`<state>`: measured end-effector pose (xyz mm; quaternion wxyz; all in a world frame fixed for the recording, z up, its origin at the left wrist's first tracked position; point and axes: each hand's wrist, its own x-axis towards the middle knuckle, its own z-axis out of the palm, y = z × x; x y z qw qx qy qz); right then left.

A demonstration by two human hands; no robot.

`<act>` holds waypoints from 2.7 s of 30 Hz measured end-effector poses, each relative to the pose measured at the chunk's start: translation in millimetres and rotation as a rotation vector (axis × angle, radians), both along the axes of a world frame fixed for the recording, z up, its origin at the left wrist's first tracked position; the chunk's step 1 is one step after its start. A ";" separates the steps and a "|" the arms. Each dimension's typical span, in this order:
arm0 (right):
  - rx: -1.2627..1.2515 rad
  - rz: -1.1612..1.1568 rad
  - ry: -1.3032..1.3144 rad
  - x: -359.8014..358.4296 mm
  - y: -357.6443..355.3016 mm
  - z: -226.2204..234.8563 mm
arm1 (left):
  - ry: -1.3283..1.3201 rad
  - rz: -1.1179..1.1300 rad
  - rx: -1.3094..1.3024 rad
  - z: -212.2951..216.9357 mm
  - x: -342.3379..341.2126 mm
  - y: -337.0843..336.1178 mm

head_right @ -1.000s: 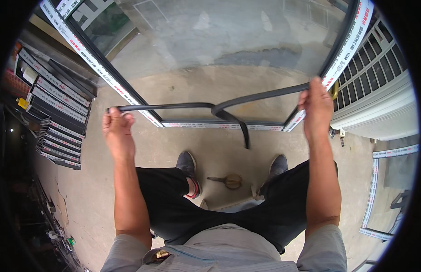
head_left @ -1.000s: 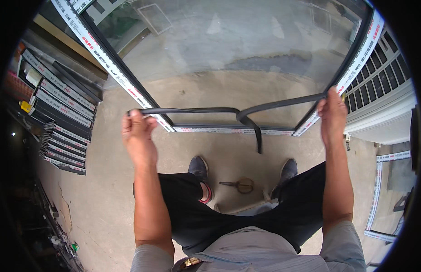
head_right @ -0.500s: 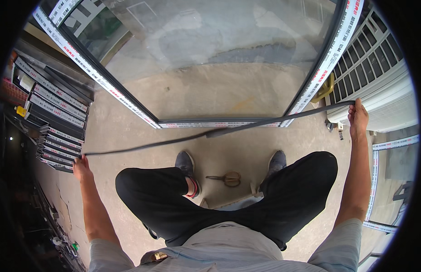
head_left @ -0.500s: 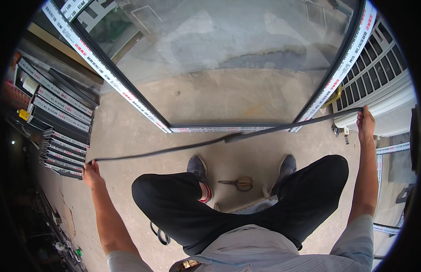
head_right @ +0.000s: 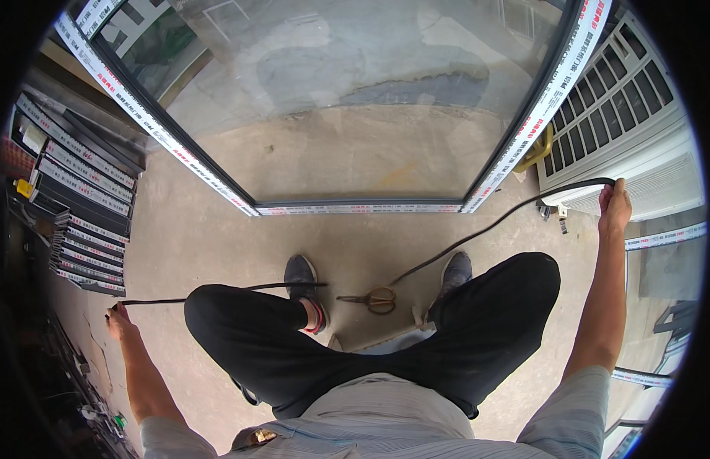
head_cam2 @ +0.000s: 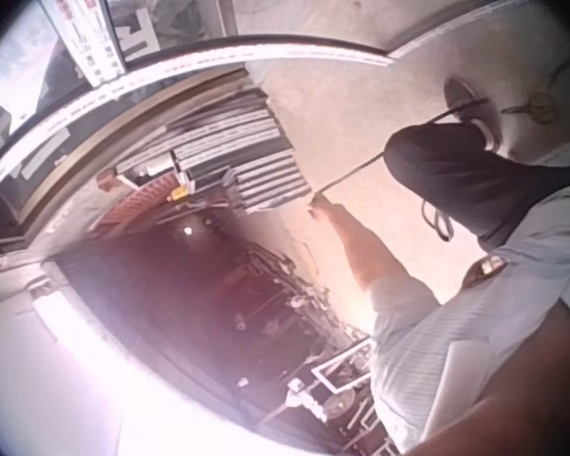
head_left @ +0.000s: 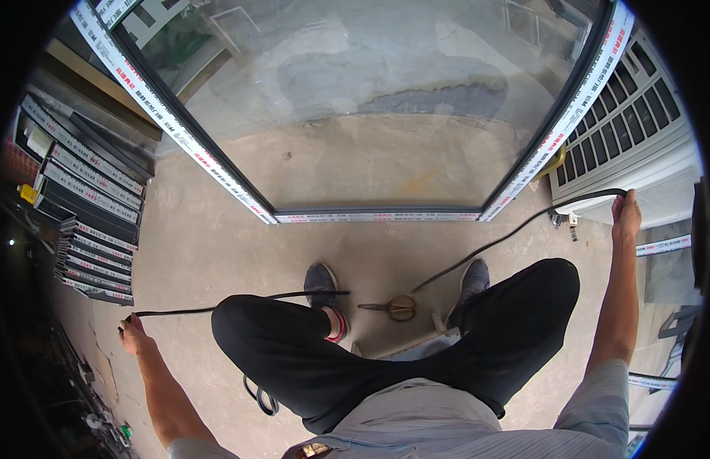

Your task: The person measures a window frame, cuts a black rubber seal with scissors, and presses it into the frame's groove along multiple edges. The person retrieves additional seal from a bag, cuts it to length, and continues pressing it into the frame.

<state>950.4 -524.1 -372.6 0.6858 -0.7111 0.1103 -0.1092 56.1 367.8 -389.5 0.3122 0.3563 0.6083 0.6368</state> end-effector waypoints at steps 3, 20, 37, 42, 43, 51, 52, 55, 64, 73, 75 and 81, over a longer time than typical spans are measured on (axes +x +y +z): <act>-0.105 0.052 -0.053 -29.3 66.2 34.3 | -0.037 -0.110 0.052 18.1 3.4 -8.3; -0.454 1.052 -0.730 -258.3 411.3 164.2 | 0.371 -1.068 0.324 131.8 334.6 -186.1; -0.207 1.237 -0.734 -307.4 494.8 138.2 | 0.288 -1.351 0.519 107.8 442.4 -258.4; -0.394 1.301 -0.604 -286.0 456.9 96.9 | 0.070 -1.123 0.134 130.9 441.8 -209.1; -0.444 1.312 -0.587 -277.7 445.5 82.0 | 0.069 -1.077 0.137 143.4 444.7 -199.0; -0.755 1.338 -0.372 -243.9 421.7 13.2 | 0.255 -0.740 0.491 223.2 470.6 -135.8; -0.751 1.354 -0.376 -241.7 425.0 13.2 | 0.317 -0.697 0.465 230.4 477.2 -125.6; -0.801 1.341 -0.506 -236.1 429.7 5.5 | 0.451 -0.687 0.453 236.5 491.7 -90.9; -0.889 1.415 -0.573 -241.2 431.8 11.6 | 0.611 -0.507 0.528 238.6 520.5 -17.1; -0.890 1.444 -0.602 -240.3 427.4 10.0 | 0.642 -0.445 0.500 267.2 527.4 2.1; -0.886 1.449 -0.597 -240.8 427.1 10.4 | 0.649 -0.404 0.486 271.0 527.2 7.2; -0.863 1.441 -0.620 -239.8 424.6 8.5 | 0.680 -0.338 0.434 280.2 531.1 4.1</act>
